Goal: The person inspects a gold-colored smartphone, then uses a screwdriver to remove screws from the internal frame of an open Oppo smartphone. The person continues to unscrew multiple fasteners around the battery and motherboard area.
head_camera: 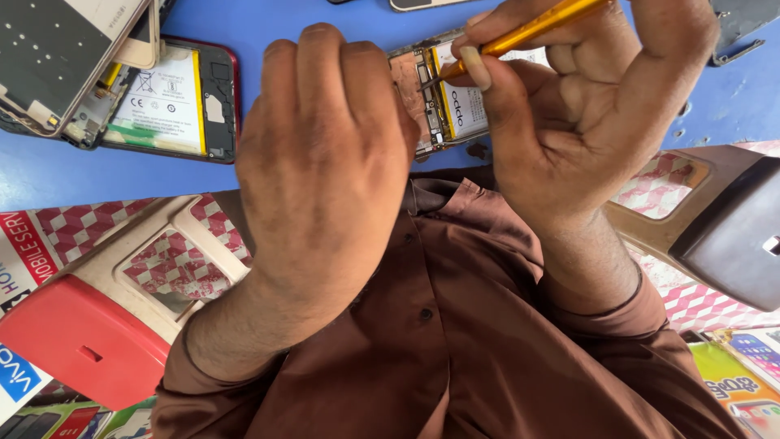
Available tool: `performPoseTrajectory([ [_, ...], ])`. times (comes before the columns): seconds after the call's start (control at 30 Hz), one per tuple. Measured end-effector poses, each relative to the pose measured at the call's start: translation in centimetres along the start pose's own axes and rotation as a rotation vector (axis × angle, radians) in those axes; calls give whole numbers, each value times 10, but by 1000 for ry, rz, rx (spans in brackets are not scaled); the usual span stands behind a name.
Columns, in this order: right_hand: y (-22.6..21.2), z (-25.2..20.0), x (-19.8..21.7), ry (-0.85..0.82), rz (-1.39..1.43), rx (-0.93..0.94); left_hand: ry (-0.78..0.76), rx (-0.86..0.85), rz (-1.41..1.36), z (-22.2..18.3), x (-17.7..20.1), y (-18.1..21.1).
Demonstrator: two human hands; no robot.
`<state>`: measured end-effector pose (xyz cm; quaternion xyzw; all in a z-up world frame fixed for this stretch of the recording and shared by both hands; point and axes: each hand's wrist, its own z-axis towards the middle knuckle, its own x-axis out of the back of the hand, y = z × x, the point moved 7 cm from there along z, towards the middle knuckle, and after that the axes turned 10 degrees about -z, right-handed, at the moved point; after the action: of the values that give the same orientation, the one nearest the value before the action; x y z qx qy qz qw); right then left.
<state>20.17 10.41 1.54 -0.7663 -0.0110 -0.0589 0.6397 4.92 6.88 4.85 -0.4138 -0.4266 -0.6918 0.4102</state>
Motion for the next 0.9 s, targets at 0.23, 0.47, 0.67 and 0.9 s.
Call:
performPoseTrajectory([
  [0.23,-1,1,1,4,15,132,21,-4,-191,-11,21,-21],
  [0.47,-4,-4,1,31,-87,195,-8,-245,-205,-5,18,-19],
  [0.67,-13,-6,-2,22,-122,224,-41,-360,-109,11,18,-13],
  [0.9,-7,-3,0,27,-32,94,-99,-466,6,23,19,-6],
])
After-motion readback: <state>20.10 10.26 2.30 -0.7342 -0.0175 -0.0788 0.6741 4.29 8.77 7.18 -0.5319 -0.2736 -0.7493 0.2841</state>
